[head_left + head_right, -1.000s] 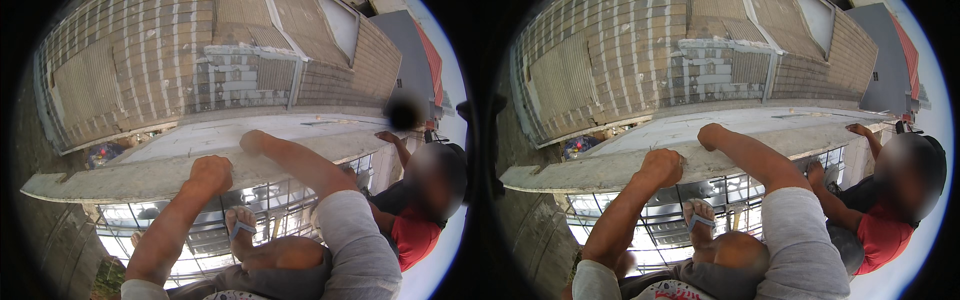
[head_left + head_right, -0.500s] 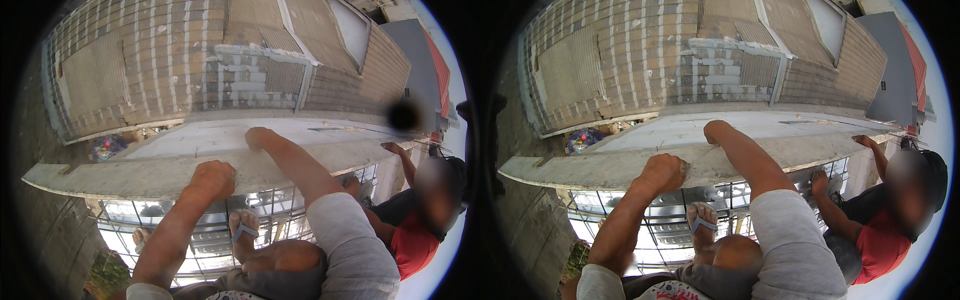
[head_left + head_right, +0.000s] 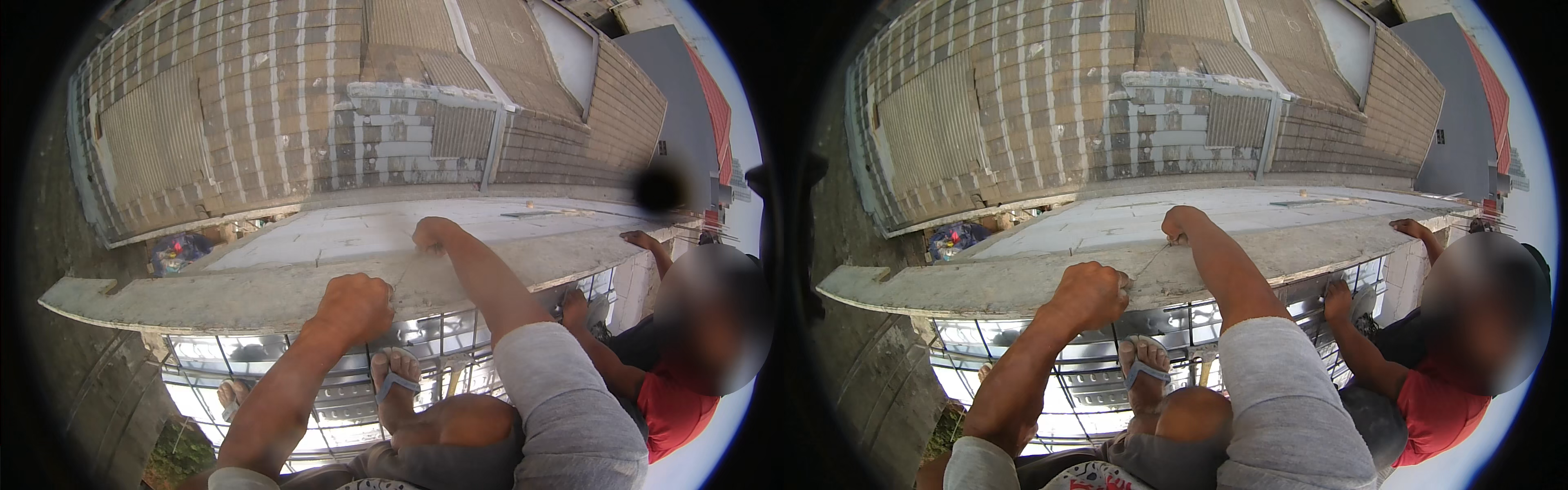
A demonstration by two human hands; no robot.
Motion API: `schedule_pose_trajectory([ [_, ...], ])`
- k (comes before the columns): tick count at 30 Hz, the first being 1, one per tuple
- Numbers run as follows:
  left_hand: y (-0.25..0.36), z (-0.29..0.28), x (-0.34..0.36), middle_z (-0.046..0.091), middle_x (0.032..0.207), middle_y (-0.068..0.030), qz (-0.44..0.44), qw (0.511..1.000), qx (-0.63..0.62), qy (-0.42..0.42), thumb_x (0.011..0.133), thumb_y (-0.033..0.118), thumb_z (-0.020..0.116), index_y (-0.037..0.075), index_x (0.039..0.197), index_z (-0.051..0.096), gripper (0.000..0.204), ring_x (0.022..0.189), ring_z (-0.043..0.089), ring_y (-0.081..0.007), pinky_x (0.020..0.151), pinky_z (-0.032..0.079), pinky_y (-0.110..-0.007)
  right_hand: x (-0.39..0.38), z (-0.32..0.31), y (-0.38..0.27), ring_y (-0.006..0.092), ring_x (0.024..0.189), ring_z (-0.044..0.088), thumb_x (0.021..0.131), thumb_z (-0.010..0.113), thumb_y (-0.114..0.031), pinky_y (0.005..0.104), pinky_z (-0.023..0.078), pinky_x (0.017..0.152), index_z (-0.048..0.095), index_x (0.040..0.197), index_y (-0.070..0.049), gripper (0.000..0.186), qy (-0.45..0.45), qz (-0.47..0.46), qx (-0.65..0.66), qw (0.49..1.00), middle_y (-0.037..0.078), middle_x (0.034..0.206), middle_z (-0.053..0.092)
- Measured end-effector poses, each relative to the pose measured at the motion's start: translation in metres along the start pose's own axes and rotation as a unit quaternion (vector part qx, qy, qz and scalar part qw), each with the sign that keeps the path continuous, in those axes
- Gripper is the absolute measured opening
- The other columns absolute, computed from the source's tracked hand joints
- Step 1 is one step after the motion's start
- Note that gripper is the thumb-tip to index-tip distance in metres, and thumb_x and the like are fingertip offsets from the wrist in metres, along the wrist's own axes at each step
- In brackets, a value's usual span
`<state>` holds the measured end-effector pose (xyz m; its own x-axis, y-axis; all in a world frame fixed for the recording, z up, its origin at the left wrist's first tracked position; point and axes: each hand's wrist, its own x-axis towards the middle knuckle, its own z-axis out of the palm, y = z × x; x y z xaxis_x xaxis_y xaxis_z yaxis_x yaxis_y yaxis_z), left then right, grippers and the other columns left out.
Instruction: The person lifts a large white panel onto a metal roof frame and secures it by hammering nails along its edges. A coworker assists by holding the panel and also hammering nails. The panel is aligned and fastened to the roof structure.
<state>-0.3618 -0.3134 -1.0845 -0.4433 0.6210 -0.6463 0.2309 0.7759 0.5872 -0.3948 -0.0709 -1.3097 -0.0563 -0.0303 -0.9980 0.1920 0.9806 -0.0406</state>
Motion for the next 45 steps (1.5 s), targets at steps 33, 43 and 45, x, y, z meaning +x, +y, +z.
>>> schedule_pose_trajectory([
  [33,-0.038,-0.04,0.047,0.072,0.084,-0.0169,-0.064,0.978,0.001,0.198,0.086,0.013,0.06,0.009,0.092,0.074,0.016,0.085,0.069,-0.0353,0.08,0.053,-0.044,-0.036,0.02,0.012,0.0291,0.102,0.066,0.081,0.063,-0.024,0.0392,0.052,0.088,0.074,0.104,-0.013,0.028,0.106,-0.196,-0.015,0.975,0.011,0.107,0.072],
  [43,-0.032,-0.054,0.066,0.072,0.083,-0.0182,-0.02,0.974,0.07,0.215,0.087,0.021,0.066,0.009,0.095,0.073,0.017,0.081,0.069,-0.0364,0.076,0.054,-0.045,-0.021,0.031,0.008,0.0334,0.111,0.063,0.086,0.06,-0.036,0.0411,0.05,0.096,0.073,0.111,-0.011,0.038,0.169,-0.192,-0.084,0.963,0.015,0.115,0.07],
  [45,-0.031,-0.058,0.067,0.072,0.083,-0.0187,-0.015,0.972,0.079,0.221,0.087,0.022,0.067,0.008,0.095,0.072,0.018,0.08,0.069,-0.0369,0.076,0.054,-0.046,-0.019,0.03,0.002,0.0338,0.111,0.064,0.084,0.061,-0.035,0.0423,0.05,0.095,0.073,0.111,-0.01,0.038,0.17,-0.173,-0.099,0.965,0.015,0.114,0.07],
])
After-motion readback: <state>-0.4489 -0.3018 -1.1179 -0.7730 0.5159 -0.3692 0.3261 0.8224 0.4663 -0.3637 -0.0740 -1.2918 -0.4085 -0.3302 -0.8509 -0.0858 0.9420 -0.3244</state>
